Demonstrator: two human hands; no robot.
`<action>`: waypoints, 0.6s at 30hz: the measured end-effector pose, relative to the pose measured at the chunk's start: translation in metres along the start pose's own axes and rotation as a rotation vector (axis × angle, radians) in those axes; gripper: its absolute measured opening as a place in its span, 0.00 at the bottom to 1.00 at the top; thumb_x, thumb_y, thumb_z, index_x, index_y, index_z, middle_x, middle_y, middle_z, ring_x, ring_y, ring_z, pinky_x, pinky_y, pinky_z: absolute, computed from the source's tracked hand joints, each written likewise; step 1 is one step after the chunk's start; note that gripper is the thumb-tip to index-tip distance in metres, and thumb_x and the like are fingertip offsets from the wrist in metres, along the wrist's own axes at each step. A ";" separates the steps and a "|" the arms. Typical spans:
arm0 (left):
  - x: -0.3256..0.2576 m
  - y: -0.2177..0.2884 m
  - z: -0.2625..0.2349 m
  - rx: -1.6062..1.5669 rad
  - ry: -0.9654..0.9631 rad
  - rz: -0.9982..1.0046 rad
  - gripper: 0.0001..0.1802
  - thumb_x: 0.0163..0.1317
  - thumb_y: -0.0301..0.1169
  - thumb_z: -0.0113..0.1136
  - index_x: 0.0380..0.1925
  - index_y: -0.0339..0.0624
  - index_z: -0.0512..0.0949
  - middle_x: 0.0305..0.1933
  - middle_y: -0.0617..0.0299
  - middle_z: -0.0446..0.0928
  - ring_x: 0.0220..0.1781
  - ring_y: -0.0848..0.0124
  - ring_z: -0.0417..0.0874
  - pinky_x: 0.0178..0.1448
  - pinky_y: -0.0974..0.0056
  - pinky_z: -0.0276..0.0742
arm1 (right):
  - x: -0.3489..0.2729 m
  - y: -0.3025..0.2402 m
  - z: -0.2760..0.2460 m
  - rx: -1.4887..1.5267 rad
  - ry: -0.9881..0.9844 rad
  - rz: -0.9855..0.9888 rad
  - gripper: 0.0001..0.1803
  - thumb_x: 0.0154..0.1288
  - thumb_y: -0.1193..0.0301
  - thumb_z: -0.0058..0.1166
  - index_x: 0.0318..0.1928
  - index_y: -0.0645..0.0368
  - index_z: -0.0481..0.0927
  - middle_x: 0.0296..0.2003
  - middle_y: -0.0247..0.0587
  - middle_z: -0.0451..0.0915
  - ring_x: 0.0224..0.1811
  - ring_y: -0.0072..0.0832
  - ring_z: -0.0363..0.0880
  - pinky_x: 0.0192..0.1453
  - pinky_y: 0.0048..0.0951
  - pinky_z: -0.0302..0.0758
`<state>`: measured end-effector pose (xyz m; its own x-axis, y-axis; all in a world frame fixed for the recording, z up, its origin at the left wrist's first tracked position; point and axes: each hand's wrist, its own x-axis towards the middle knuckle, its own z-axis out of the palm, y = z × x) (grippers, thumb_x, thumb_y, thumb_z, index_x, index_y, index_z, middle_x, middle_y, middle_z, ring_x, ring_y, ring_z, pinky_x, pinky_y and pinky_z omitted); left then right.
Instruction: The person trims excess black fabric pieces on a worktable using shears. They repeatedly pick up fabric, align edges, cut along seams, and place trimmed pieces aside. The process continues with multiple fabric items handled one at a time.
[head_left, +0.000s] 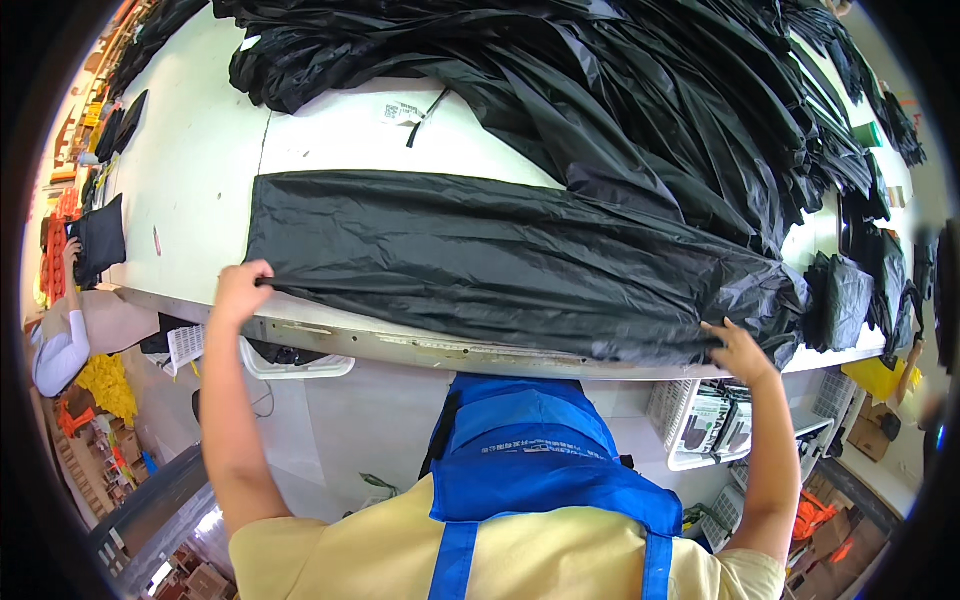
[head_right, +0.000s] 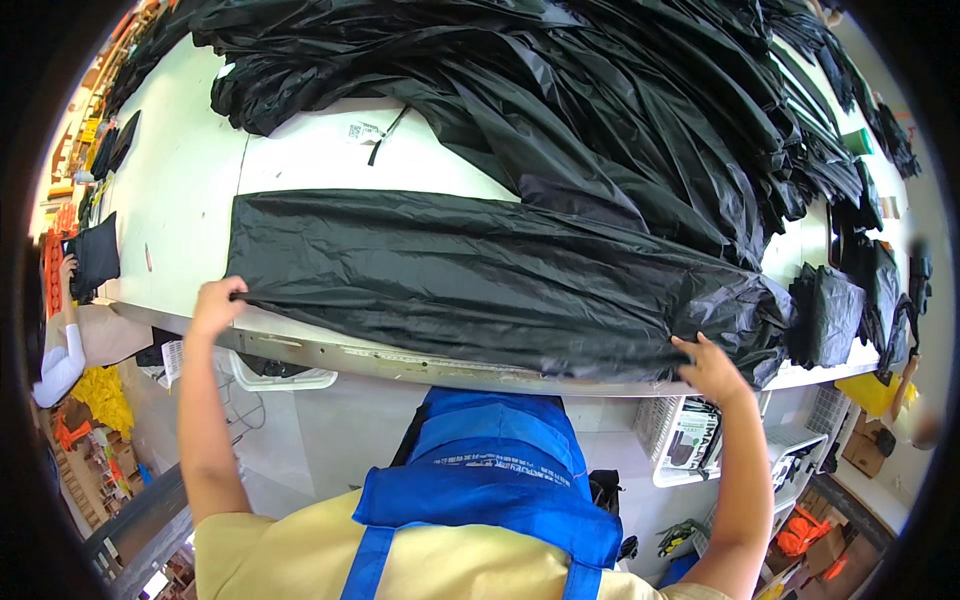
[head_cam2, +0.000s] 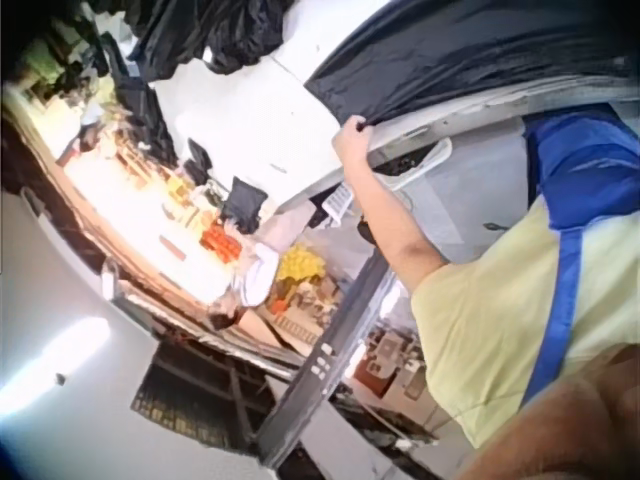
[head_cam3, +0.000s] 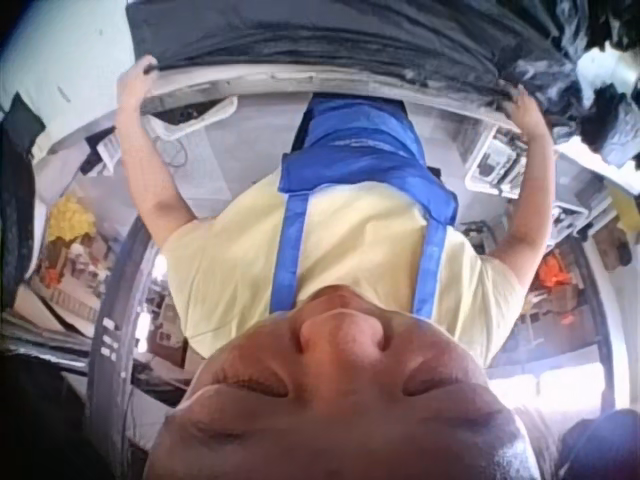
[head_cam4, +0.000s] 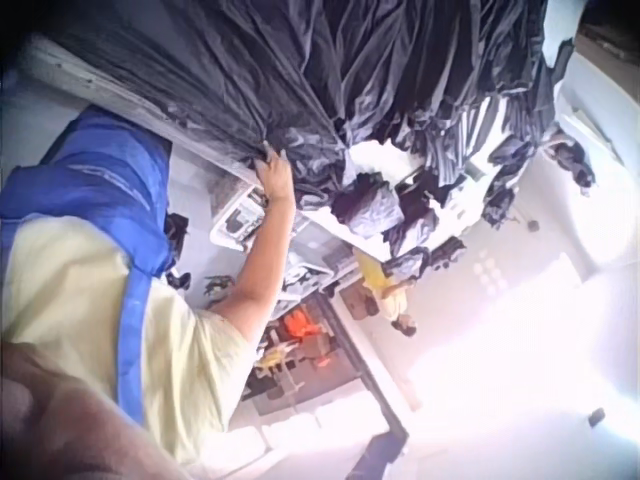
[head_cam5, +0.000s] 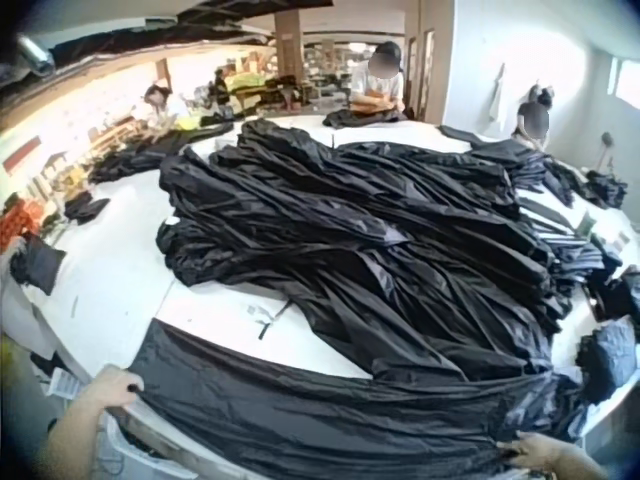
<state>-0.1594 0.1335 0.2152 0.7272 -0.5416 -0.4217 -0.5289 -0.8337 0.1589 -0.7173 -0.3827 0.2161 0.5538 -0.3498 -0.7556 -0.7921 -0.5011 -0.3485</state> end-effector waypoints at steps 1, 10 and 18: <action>0.013 -0.007 -0.019 0.193 -0.027 0.057 0.10 0.44 0.31 0.60 0.30 0.45 0.82 0.32 0.54 0.83 0.38 0.54 0.83 0.48 0.54 0.76 | 0.009 -0.009 -0.016 0.010 -0.046 0.203 0.20 0.56 0.70 0.55 0.50 0.64 0.80 0.61 0.61 0.71 0.65 0.46 0.69 0.73 0.42 0.59; 0.133 -0.094 0.011 -0.016 0.007 -0.163 0.22 0.46 0.29 0.68 0.43 0.40 0.75 0.39 0.51 0.81 0.43 0.56 0.81 0.50 0.58 0.75 | 0.084 0.003 -0.043 -0.179 -0.046 0.278 0.39 0.60 0.42 0.54 0.46 0.74 0.80 0.46 0.64 0.81 0.50 0.51 0.80 0.57 0.39 0.72; 0.007 0.279 0.069 -0.464 0.033 1.179 0.13 0.57 0.27 0.54 0.40 0.45 0.83 0.39 0.59 0.83 0.41 0.63 0.82 0.50 0.56 0.77 | 0.084 0.002 -0.044 -0.198 -0.085 0.232 0.41 0.60 0.40 0.53 0.45 0.75 0.81 0.46 0.65 0.80 0.50 0.51 0.80 0.58 0.39 0.72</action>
<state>-0.3320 -0.0954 0.1952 -0.0652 -0.9756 0.2097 -0.6635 0.1993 0.7212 -0.6611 -0.4481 0.1767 0.3338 -0.4097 -0.8489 -0.8251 -0.5625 -0.0530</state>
